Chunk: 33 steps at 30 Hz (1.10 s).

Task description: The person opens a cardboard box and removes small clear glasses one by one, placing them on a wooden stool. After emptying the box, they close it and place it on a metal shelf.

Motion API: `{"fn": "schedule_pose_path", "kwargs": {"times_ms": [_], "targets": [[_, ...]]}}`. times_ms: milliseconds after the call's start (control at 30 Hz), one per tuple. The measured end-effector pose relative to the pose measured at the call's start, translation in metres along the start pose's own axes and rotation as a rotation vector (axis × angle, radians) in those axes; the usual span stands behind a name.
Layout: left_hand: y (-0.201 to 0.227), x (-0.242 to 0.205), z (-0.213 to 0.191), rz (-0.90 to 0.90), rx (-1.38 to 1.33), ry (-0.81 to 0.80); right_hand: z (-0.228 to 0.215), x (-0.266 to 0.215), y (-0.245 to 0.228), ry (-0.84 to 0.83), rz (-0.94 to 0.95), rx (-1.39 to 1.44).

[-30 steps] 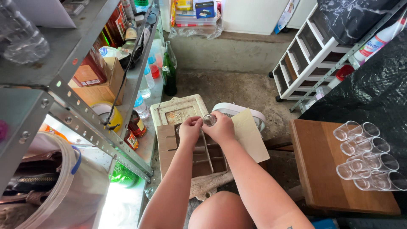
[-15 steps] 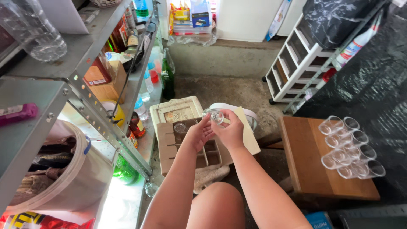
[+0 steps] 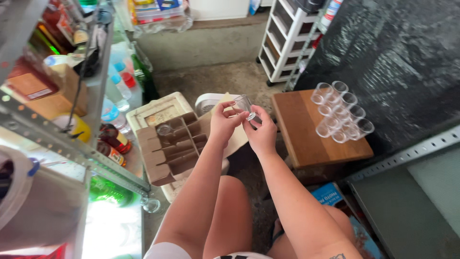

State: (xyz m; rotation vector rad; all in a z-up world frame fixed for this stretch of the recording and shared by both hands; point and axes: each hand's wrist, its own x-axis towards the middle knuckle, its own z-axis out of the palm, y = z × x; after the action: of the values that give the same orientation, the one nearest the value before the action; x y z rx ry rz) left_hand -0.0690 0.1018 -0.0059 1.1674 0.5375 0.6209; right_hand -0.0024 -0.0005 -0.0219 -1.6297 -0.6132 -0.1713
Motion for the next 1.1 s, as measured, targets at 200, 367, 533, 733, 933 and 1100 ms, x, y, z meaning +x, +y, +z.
{"fn": "schedule_pose_path", "kwargs": {"times_ms": [200,367,533,733,933,1100], "targets": [[-0.028,-0.006,0.071,0.075,0.309,-0.029,-0.058,0.007,0.041,0.186,-0.072,-0.185],[-0.032,-0.017,0.117,0.076,0.414,-0.082,-0.094,0.012,0.076,0.295,-0.048,-0.326],[-0.044,-0.012,0.148,0.077,0.555,-0.134,-0.118,0.007,0.089,0.228,0.160,-0.142],[-0.072,0.005,0.170,0.046,0.624,-0.154,-0.135,0.012,0.104,0.196,0.277,-0.175],[-0.071,0.011,0.187,0.029,0.753,-0.163,-0.143,0.015,0.086,0.032,0.427,-0.100],[-0.080,0.024,0.197,0.022,0.826,-0.189,-0.150,0.020,0.085,-0.006,0.484,-0.089]]}}
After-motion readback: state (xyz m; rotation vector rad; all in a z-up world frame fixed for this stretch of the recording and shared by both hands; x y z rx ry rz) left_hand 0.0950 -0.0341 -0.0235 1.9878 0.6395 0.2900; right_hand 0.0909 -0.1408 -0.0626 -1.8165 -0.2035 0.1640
